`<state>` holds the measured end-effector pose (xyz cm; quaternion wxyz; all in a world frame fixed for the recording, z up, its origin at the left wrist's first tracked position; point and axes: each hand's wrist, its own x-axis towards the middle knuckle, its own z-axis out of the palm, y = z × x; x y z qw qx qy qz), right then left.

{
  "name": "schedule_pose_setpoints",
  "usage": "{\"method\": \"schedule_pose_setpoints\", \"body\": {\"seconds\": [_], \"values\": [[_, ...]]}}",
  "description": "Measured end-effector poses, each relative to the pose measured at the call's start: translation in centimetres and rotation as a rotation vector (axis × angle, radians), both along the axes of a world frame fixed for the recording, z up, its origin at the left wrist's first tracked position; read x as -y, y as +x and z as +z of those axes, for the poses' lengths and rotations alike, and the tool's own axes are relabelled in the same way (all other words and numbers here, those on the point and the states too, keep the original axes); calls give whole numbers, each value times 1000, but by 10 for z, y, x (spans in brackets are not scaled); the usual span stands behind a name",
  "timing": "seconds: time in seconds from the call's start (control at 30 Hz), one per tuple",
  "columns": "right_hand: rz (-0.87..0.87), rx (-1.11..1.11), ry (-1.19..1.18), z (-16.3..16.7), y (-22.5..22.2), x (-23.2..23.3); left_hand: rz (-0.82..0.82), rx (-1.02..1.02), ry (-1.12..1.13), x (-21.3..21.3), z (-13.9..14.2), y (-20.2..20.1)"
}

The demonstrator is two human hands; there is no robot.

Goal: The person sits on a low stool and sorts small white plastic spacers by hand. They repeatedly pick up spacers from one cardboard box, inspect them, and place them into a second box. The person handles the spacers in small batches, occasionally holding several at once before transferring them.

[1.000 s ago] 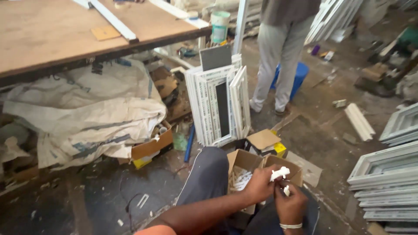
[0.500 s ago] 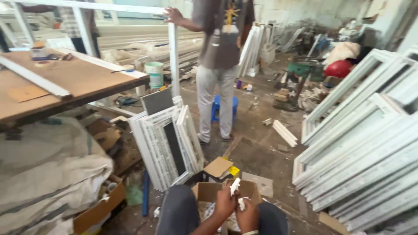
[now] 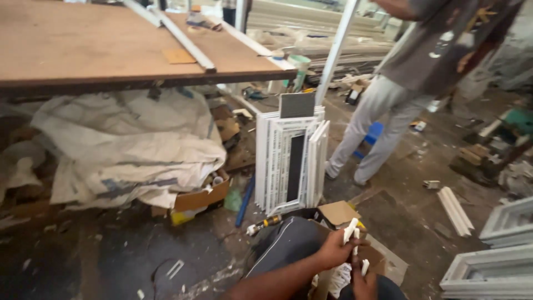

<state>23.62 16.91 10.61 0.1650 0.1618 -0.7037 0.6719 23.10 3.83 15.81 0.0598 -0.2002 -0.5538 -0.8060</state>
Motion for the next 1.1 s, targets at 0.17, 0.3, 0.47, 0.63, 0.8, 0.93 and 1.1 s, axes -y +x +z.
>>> {"method": "schedule_pose_setpoints", "body": {"seconds": [0.17, 0.3, 0.47, 0.63, 0.8, 0.93, 1.1], "values": [[-163, 121, 319, -9, 6, -5, -65, -56, 35, 1, -6, 2], [-208, -63, 232, -15, 11, -12, 136, -221, -314, -7, -3, 7], [-78, 78, -230, -17, 3, -30, 131, -446, -532, -24, 13, 1], [-120, -176, -35, -5, -32, -40, 56, -375, -560, -35, 20, -23], [-121, -106, 62, 4, -78, -40, -127, -335, -639, -9, 16, -60], [-115, -62, 140, 8, -113, -44, -199, -429, -639, 6, 9, -93], [-78, -32, 250, 11, -159, -50, -280, -455, -708, 30, 2, -143]]}}
